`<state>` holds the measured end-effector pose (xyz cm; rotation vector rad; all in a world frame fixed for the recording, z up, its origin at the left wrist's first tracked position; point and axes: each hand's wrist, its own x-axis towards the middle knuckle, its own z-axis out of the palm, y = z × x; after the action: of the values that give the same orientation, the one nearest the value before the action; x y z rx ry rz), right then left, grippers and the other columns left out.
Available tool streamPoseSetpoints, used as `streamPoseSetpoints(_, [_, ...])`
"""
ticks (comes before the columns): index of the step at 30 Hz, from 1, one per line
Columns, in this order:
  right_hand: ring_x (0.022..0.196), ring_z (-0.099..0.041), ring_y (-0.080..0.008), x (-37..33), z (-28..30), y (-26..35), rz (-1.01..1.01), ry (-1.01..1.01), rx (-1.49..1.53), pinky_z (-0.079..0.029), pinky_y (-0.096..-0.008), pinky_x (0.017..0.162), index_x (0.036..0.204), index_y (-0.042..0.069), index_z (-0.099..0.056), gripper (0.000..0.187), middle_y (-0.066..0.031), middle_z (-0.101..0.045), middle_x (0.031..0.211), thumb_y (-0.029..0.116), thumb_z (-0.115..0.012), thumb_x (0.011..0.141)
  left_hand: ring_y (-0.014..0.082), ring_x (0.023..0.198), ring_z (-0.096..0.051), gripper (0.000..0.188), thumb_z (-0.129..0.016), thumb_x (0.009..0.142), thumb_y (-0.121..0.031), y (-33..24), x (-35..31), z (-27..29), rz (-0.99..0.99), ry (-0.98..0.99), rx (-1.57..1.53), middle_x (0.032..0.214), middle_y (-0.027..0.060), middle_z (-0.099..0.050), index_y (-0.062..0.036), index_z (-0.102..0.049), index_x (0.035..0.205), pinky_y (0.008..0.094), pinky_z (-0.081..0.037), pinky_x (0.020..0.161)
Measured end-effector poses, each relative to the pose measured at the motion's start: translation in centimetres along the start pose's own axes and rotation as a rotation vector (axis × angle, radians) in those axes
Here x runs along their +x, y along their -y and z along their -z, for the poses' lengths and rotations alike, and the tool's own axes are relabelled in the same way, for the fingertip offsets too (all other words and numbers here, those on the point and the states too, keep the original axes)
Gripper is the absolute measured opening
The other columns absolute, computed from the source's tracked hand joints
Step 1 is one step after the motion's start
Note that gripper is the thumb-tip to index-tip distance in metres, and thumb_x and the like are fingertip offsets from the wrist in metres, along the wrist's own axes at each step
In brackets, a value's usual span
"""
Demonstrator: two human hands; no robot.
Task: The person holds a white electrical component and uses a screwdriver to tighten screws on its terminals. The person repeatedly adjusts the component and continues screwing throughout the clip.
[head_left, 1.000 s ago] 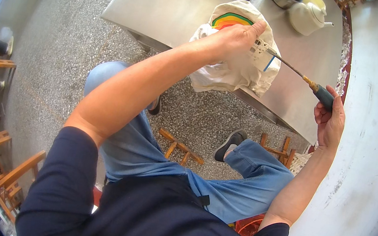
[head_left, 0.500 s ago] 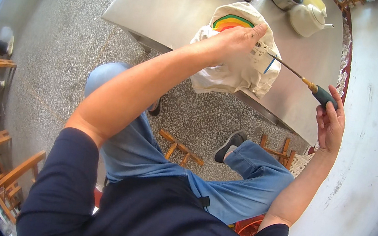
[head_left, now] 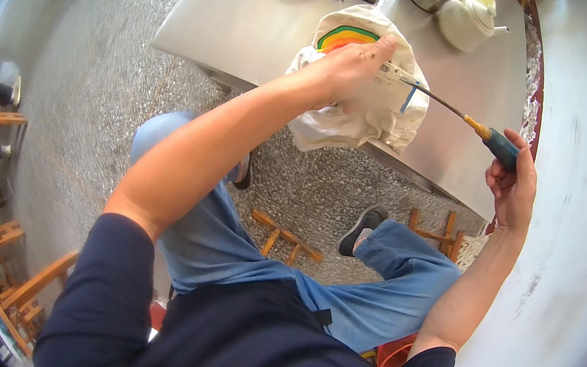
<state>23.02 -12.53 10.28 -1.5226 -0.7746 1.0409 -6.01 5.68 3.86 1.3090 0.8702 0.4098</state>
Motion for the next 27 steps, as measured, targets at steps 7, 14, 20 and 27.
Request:
streamPoseSetpoints(7, [0.049,-0.054,-0.0093,-0.3,1.5,-0.3,-0.002,0.101,-0.021,-0.033,-0.0189,0.038,0.129,0.003,-0.054,0.04,-0.0082,-0.064,0.078,0.035,-0.056,0.106,0.01,0.054,-0.051,0.049,-0.039,0.108,-0.045,0.1,-0.1,0.4,0.075,0.053,-0.052,0.08,0.0051,-0.064,-0.008,-0.061,0.131,0.0268,-0.044,0.049])
streamPoseSetpoints(14, [0.046,-0.05,-0.0094,0.2,1.5,-1.0,-0.083,-0.041,-0.07,-0.034,-0.0206,0.037,0.125,0.002,-0.056,0.043,-0.0066,-0.061,0.077,0.04,-0.058,0.105,0.01,0.056,-0.053,0.049,-0.038,0.106,-0.043,0.5,-0.2,0.5,0.073,0.039,-0.077,0.083,0.0052,-0.065,-0.0091,-0.06,0.134,0.0256,-0.043,0.049])
streamPoseSetpoints(20, [0.041,-0.045,-0.0106,-0.7,0.9,0.3,-0.011,0.103,0.094,-0.034,-0.0215,0.037,0.131,0.003,-0.052,0.037,-0.0049,-0.054,0.072,0.027,-0.055,0.102,0.0096,0.056,-0.053,0.051,-0.036,0.106,-0.042,0.5,-0.2,0.5,0.035,0.05,-0.096,0.084,0.0056,-0.066,-0.0071,-0.058,0.136,0.0247,-0.042,0.046])
streamPoseSetpoints(27, [0.038,-0.043,-0.0082,0.2,2.0,-1.2,-0.072,-0.08,-0.083,-0.031,-0.0219,0.033,0.12,0.002,-0.06,0.041,-0.0033,-0.052,0.058,0.04,-0.052,0.108,0.0093,0.057,-0.054,0.054,-0.034,0.106,-0.043,-0.1,-0.4,0.5,0.067,0.073,-0.079,0.085,0.0056,-0.066,-0.0058,-0.057,0.139,0.0247,-0.043,0.046])
